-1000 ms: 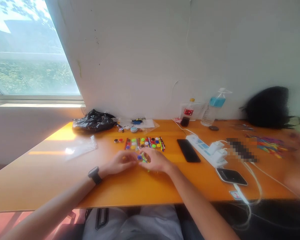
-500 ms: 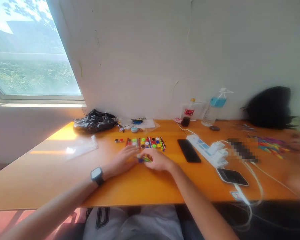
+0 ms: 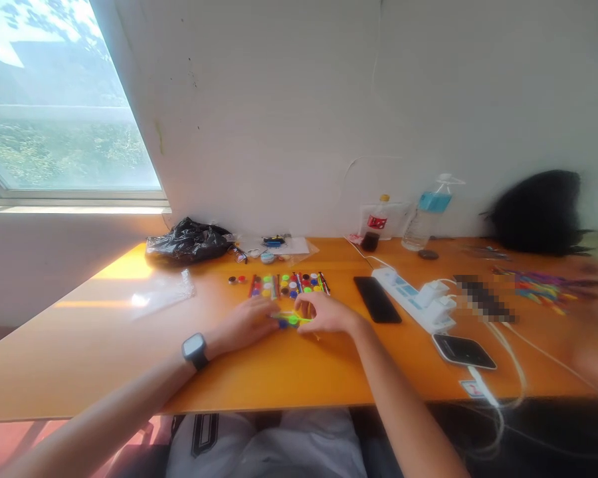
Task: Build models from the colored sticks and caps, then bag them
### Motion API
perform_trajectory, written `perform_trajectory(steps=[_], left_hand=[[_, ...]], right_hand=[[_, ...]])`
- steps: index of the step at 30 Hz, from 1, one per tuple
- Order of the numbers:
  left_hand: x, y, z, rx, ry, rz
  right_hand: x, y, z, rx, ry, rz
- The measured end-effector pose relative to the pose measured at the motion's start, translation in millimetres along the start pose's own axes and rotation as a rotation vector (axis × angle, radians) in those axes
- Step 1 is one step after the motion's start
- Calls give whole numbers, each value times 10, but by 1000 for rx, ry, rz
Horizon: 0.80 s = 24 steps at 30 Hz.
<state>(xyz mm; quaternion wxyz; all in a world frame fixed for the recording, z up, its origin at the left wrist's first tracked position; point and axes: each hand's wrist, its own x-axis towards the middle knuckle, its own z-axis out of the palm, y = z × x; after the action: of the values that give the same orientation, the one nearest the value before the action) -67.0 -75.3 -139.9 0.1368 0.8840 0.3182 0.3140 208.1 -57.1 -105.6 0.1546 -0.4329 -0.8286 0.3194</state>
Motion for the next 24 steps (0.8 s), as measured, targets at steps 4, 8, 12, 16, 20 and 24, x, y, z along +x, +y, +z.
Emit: perform_trajectory(steps=[4, 8, 12, 16, 20, 24], left_hand=[[6, -20, 47, -26, 6, 7], [4, -61, 102, 1, 22, -5], [14, -80, 132, 52, 20, 2], [17, -50, 118, 64, 32, 34], [8, -10, 85, 60, 47, 72], [11, -41, 87, 32, 47, 110]], right_hand=[[17, 9, 17, -6, -2, -35], [41, -4, 15, -34, 38, -59], [60, 11, 13, -68, 83, -69], [65, 25, 33, -86, 105, -78], [71, 8, 64, -78, 132, -99], [81, -24, 89, -98, 143, -118]])
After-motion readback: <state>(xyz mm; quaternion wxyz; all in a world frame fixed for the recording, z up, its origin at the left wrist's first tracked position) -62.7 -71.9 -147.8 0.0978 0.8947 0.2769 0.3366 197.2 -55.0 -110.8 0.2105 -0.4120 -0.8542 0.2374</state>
